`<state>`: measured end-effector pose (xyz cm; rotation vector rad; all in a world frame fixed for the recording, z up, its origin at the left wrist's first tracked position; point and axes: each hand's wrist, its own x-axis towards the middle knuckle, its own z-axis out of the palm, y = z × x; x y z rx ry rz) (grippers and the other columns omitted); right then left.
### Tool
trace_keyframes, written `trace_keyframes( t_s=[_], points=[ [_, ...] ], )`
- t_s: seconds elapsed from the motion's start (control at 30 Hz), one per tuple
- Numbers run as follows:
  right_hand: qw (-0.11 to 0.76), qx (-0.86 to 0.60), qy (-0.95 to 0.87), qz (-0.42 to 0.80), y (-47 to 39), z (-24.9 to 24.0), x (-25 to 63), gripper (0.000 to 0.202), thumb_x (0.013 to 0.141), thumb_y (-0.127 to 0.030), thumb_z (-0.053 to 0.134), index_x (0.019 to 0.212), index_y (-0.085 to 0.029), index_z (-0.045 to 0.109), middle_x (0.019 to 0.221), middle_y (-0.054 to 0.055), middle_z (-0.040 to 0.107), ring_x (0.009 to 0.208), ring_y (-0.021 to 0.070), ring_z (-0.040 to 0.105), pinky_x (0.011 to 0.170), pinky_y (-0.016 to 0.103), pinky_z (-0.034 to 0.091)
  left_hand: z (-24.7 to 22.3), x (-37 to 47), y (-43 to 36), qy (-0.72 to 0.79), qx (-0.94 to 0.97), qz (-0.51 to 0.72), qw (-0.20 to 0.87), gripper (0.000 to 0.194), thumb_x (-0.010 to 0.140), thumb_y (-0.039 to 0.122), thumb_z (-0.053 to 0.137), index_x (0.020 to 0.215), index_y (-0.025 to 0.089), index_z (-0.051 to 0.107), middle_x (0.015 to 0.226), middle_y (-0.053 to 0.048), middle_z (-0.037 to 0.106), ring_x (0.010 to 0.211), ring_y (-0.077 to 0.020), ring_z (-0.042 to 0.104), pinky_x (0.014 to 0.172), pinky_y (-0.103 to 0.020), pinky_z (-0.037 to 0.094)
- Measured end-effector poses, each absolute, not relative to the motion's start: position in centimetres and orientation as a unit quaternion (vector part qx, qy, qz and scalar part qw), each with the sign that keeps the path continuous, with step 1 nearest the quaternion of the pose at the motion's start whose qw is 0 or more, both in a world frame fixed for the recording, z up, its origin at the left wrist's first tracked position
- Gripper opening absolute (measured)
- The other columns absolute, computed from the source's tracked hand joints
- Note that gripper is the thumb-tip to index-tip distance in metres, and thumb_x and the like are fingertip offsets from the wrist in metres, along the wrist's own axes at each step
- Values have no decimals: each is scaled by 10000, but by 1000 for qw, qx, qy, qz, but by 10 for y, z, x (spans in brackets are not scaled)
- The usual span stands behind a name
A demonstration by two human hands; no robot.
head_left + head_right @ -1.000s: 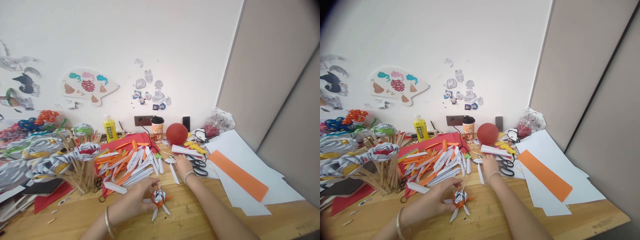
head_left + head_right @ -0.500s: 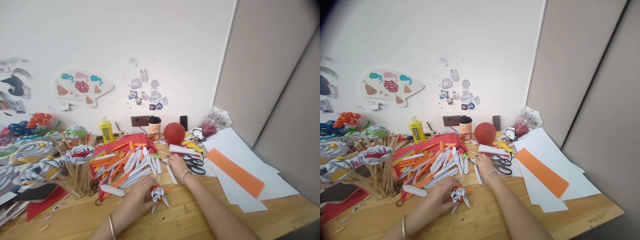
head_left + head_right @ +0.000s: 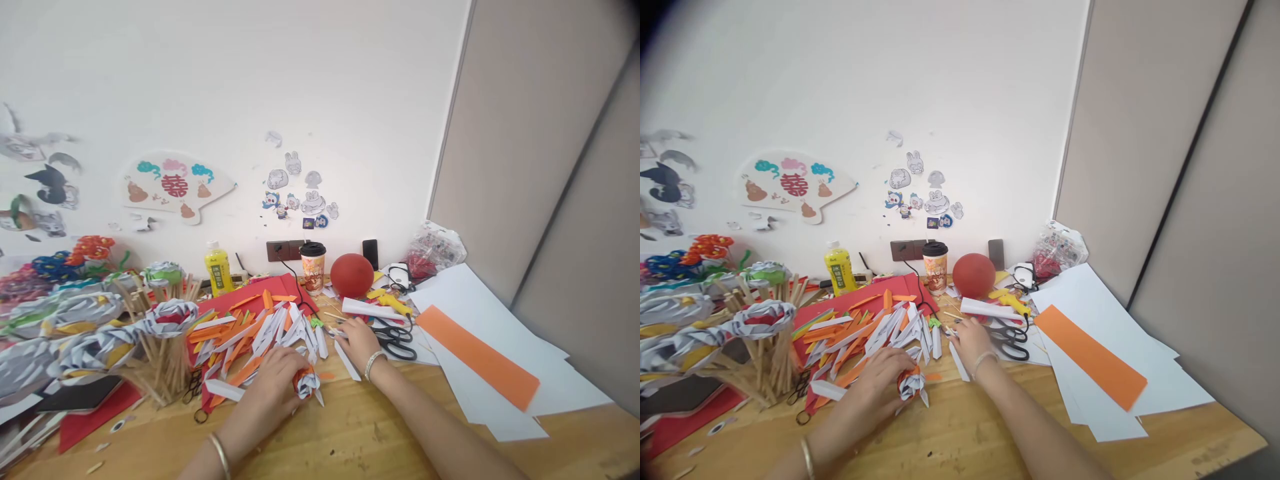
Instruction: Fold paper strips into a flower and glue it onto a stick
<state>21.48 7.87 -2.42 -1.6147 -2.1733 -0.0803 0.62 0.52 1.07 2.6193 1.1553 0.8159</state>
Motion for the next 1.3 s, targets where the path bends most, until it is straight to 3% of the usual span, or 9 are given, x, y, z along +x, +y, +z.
trace_keyframes(
  t_s=[0.23, 0.37, 0.47, 0.57, 0.77, 0.93, 1.1, 1.2, 1.3],
  points=[
    [216, -594, -775, -17, 93, -18, 204, 153, 793, -111, 475, 788, -128, 628, 879, 123, 616, 890, 234, 528, 735, 308, 407, 2, 4, 8, 370, 884, 285, 16, 236, 737, 152, 540, 963, 220, 526, 995, -59, 591, 992, -236, 462, 886, -393, 370],
    [259, -553, -792, -8, 68, -7, 199, 181, 853, -139, 410, 877, -152, 589, 870, 64, 613, 857, 168, 537, 754, 265, 407, -7, 4, 10, 407, 857, 317, -5, 303, 718, 164, 560, 1010, 207, 491, 991, -80, 556, 960, -245, 477, 825, -392, 411],
    [316, -378, -869, 49, 44, -5, 192, 190, 858, -146, 421, 953, -196, 577, 876, 22, 623, 839, 137, 537, 739, 241, 411, -14, 4, 13, 422, 838, 346, -10, 310, 708, 190, 574, 1002, 198, 473, 993, -87, 530, 959, -250, 484, 804, -407, 428],
    [344, -311, -885, 40, 34, -7, 185, 174, 844, -146, 446, 904, -195, 602, 796, 27, 620, 793, 153, 524, 707, 267, 409, -18, 4, 15, 416, 838, 353, -15, 325, 702, 166, 574, 1004, 195, 458, 982, -80, 523, 948, -240, 490, 798, -415, 434],
    [332, -320, -886, -46, 41, -12, 182, 133, 833, -200, 490, 783, -161, 606, 705, 35, 588, 709, 164, 501, 627, 265, 400, -15, 7, 13, 405, 851, 328, -59, 377, 662, 102, 594, 1006, 182, 460, 969, -76, 550, 941, -232, 491, 796, -389, 437],
    [299, -310, -891, -142, 38, -10, 181, 196, 848, -184, 437, 732, -162, 594, 651, 37, 559, 668, 171, 469, 612, 279, 374, -9, 8, 11, 393, 863, 306, -82, 235, 724, 171, 567, 947, 190, 496, 930, -57, 593, 923, -228, 488, 803, -390, 404],
    [309, -324, -887, -116, 34, -11, 179, 189, 832, -159, 428, 703, -161, 567, 657, 26, 550, 660, 152, 453, 627, 259, 362, 2, 3, 10, 343, 891, 294, -36, 291, 794, 385, 489, 996, 176, 505, 933, -72, 607, 910, -232, 482, 834, -414, 357],
    [319, -320, -889, -78, 32, -10, 178, 183, 828, -157, 435, 695, -164, 561, 656, 18, 550, 671, 140, 462, 636, 240, 358, 8, 1, 9, 357, 881, 310, 13, 265, 875, 332, 335, 907, 191, 557, 844, -45, 611, 839, -189, 502, 818, -376, 361],
    [322, -319, -890, -46, 29, -9, 175, 158, 810, -162, 464, 685, -168, 560, 662, 13, 555, 674, 134, 469, 627, 229, 354, 11, 2, 10, 384, 865, 323, 15, 225, 860, 259, 405, 753, 188, 589, 719, -15, 601, 732, -151, 510, 754, -316, 382]
  ],
)
